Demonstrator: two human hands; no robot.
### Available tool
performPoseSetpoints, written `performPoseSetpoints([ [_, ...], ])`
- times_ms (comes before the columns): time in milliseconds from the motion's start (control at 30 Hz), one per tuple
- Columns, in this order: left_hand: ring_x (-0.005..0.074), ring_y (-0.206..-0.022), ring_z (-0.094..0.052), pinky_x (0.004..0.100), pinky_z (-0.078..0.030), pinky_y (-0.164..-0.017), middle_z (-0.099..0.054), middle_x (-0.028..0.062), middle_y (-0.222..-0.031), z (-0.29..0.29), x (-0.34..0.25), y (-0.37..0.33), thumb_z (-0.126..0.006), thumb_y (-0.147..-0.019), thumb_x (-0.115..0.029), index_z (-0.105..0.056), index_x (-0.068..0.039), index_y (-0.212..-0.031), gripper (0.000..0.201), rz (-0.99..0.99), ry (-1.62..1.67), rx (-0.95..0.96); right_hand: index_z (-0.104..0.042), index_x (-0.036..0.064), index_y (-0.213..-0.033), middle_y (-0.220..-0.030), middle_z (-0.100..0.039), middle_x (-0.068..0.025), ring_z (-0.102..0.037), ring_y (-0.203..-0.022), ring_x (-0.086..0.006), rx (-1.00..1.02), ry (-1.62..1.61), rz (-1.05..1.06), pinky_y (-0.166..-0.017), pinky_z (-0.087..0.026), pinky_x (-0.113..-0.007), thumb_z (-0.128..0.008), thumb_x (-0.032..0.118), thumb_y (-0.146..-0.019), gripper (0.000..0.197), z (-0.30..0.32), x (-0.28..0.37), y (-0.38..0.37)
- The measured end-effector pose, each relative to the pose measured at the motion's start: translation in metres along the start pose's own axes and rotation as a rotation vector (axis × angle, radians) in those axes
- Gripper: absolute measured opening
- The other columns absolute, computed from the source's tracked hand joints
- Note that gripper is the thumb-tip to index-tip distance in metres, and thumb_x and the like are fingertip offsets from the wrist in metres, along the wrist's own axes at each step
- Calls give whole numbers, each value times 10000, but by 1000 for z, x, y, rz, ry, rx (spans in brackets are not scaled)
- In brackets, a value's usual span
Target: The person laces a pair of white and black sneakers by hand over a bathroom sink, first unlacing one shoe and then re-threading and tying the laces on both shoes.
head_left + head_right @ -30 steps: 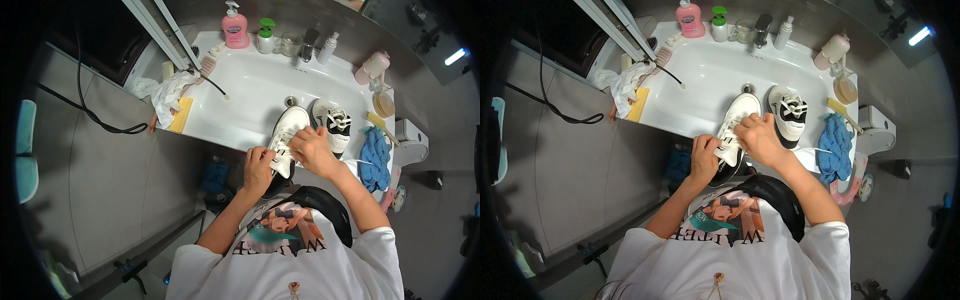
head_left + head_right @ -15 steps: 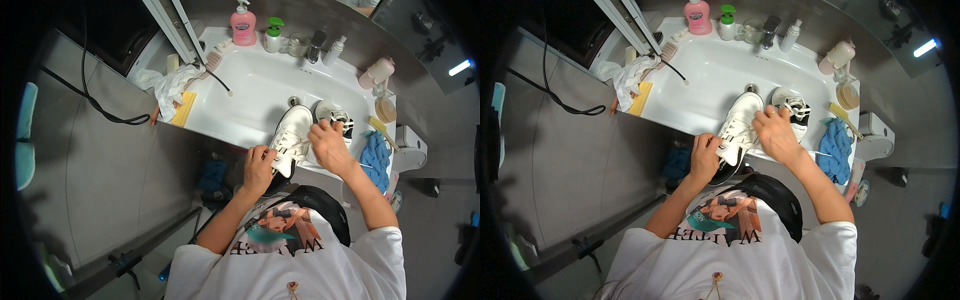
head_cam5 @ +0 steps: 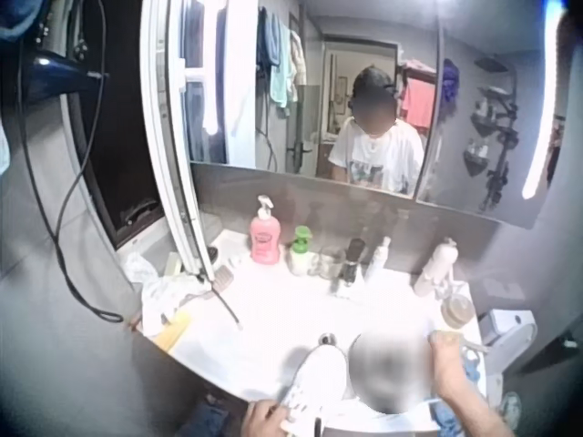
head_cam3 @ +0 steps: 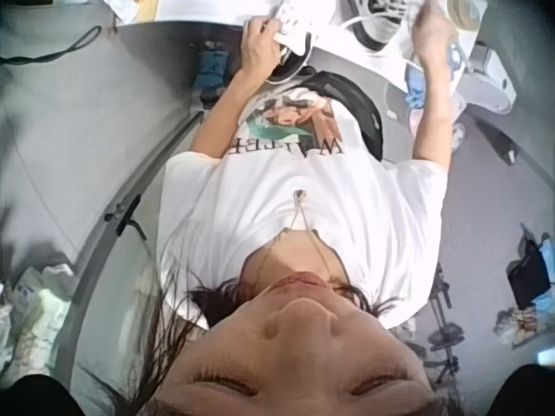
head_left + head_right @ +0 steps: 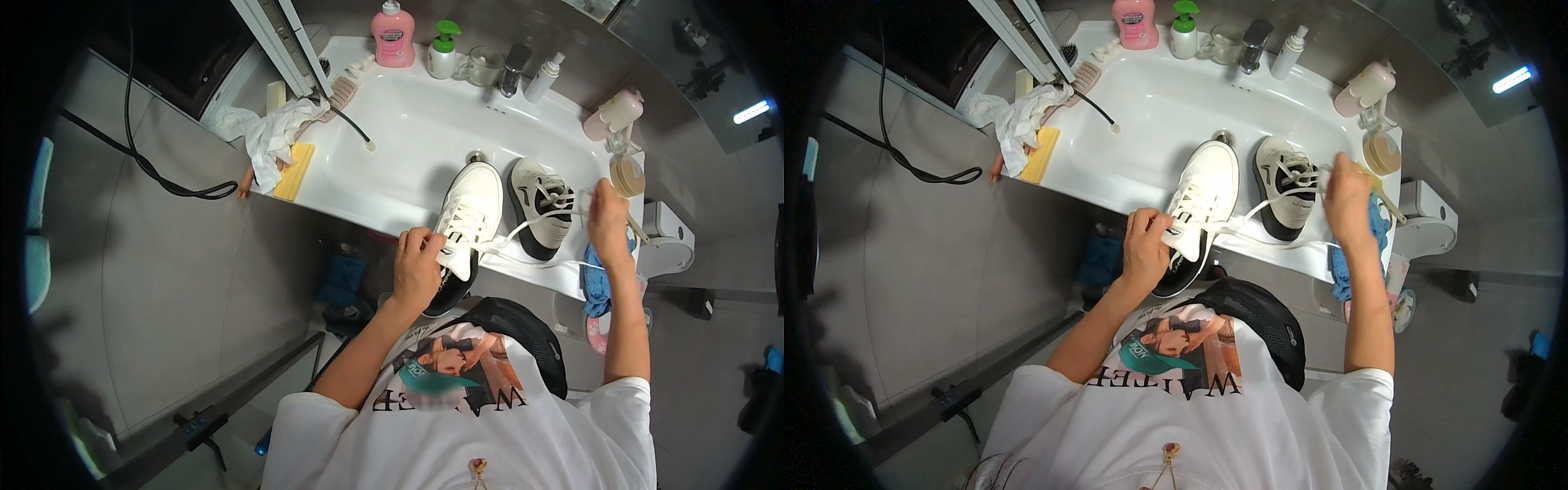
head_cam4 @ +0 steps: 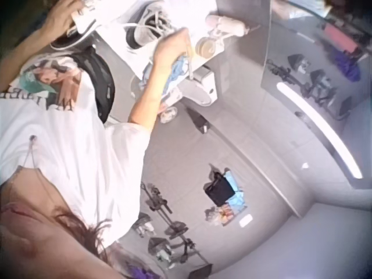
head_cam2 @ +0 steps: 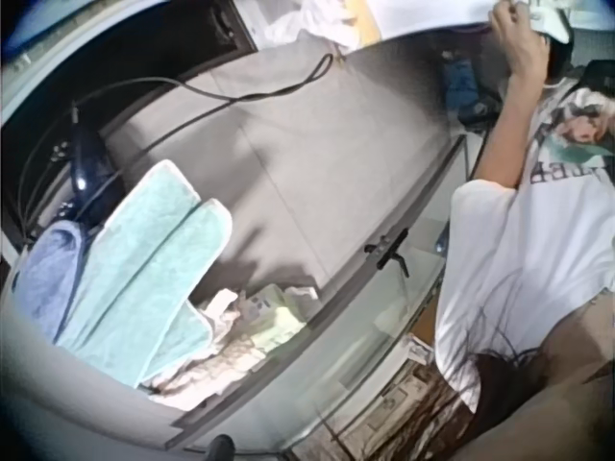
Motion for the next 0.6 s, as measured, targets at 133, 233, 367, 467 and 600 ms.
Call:
performPoseSetpoints([
  [133,345,-875,-471,423,-419,-771,-482,139,-957,-4,0,-4,-520,-632,125,-563,-35,-946,355,22,55,17,-516,59,-819,-767,-582,-110,-567,-772,-308,79,158,65,-722,-363,-424,-587,-20,-713,150,-18,5,18],
  [233,349,-889,-473,430,-417,-781,-490,144,-953,-4,2,-7,-515,-628,121,-560,-40,-959,371,35,88,26,-568,84,-957,-842,-605,-84,-605,-811,-271,53,-193,70,-698,-426,-388,-685,8,-681,310,-28,52,18],
  [367,358,-905,-474,436,-410,-804,-500,154,-955,-3,0,-6,-509,-633,118,-537,-32,-988,386,32,84,28,-619,-2,-851,-817,-592,-104,-577,-727,-200,248,-600,150,-644,-466,-285,-671,-42,-702,163,-68,119,17],
  [467,368,-922,-473,443,-398,-828,-504,164,-963,-6,7,-2,-509,-637,111,-497,-13,-1007,390,85,89,25,-630,4,-836,-810,-585,-109,-579,-746,-223,405,-538,164,-688,-447,-325,-694,43,-708,148,-99,147,25],
  [600,368,-921,-485,433,-399,-823,-515,167,-943,-4,8,1,-529,-642,100,-476,3,-981,357,111,93,-4,-631,17,-809,-789,-562,-106,-561,-794,-259,398,-375,255,-750,-387,-368,-693,83,-704,139,-108,171,33],
])
Point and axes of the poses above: each hand's wrist, its own y-axis away from the middle knuckle, its own z-axis out of the back of the hand, x = y × z, the point moved 10 cm from there along -y, towards the middle knuckle
